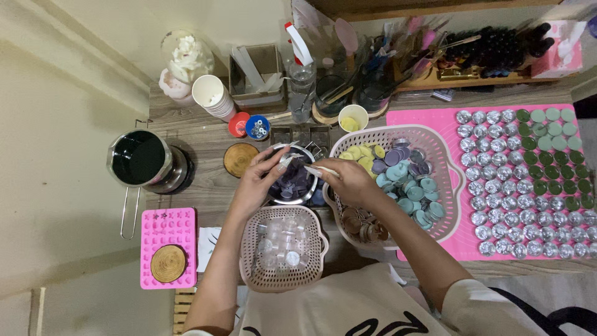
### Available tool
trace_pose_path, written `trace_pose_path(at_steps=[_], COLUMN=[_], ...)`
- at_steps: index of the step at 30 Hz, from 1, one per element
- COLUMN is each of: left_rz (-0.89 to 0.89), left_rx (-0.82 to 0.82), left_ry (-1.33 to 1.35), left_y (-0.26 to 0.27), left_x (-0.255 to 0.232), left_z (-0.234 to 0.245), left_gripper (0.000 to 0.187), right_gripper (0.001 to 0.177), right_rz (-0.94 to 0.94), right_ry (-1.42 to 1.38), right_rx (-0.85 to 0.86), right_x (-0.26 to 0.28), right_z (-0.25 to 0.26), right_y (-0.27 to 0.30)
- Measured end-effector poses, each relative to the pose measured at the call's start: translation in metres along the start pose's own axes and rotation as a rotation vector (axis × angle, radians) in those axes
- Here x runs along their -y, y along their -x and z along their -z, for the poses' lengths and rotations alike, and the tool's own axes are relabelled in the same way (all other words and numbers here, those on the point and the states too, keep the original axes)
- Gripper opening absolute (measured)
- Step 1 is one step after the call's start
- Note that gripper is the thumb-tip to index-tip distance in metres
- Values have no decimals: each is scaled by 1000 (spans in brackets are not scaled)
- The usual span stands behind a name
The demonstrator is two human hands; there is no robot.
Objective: The person places colored wax disks into small silver tins on a pink mat and uses a stick to stir a dark liquid in a small pot.
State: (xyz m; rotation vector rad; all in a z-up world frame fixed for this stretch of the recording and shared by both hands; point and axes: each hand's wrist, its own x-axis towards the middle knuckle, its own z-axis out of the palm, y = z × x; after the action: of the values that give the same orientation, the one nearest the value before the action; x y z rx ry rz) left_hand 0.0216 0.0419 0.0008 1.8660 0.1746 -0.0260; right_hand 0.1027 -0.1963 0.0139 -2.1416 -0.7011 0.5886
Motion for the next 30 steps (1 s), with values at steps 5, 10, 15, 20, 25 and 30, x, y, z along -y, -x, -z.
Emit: trace_pose_path(at_steps=[5, 10, 15, 20, 25, 30], left_rz=[14, -2, 4, -18, -3, 13], left_rx=[-17, -58, -76, -62, -69, -80], left_ry=[-42, -67, -75, -25, 5, 0], left_y=[2, 2, 5, 6, 3, 1], left_x=[1, 1, 0, 3, 12, 26], left_z=[-2, -5, -7, -9, -12, -13], left_gripper=[41, 39, 37, 38, 39, 38], right_gripper=[29, 24, 23, 27, 36, 46], right_rz=[134, 258, 368, 438, 471, 521], right_ry=[106, 227, 317, 424, 464, 509], right_rx=[-86, -197, -378, -425, -438, -426], right_x=[0, 1, 6, 12, 15, 16], right_z=[2, 2, -5, -5, -4, -2], right_y=[2, 6, 14, 19, 21, 18])
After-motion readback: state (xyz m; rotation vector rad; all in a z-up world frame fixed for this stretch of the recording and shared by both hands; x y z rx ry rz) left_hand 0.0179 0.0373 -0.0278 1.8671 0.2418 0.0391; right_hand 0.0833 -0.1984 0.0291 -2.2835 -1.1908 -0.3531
